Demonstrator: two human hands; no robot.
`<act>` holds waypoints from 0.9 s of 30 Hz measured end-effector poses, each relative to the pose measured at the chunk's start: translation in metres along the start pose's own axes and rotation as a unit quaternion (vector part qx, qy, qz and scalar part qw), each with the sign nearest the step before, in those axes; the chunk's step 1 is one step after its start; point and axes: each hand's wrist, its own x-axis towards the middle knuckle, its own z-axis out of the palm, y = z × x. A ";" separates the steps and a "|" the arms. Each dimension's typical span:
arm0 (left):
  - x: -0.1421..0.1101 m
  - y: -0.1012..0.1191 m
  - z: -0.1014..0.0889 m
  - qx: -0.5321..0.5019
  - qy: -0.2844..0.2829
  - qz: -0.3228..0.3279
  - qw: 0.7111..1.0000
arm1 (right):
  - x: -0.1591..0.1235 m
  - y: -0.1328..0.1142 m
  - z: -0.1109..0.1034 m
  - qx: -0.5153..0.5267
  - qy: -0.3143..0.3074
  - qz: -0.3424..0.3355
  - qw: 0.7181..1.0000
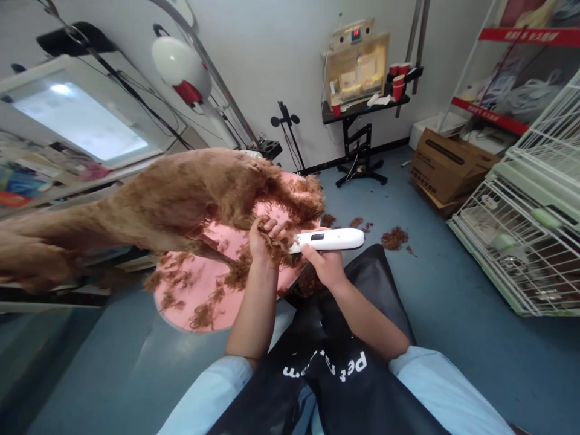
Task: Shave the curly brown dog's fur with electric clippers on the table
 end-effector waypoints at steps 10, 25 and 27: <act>0.009 -0.008 -0.015 0.030 -0.010 0.028 0.999 | 0.011 0.016 -0.002 0.152 0.050 0.028 0.987; 0.076 0.080 -0.129 0.356 0.042 0.285 0.889 | 0.070 0.068 -0.018 0.036 0.124 0.130 0.983; 0.093 0.085 -0.121 0.352 0.038 0.280 0.892 | 0.085 0.057 -0.044 0.034 0.195 0.072 0.978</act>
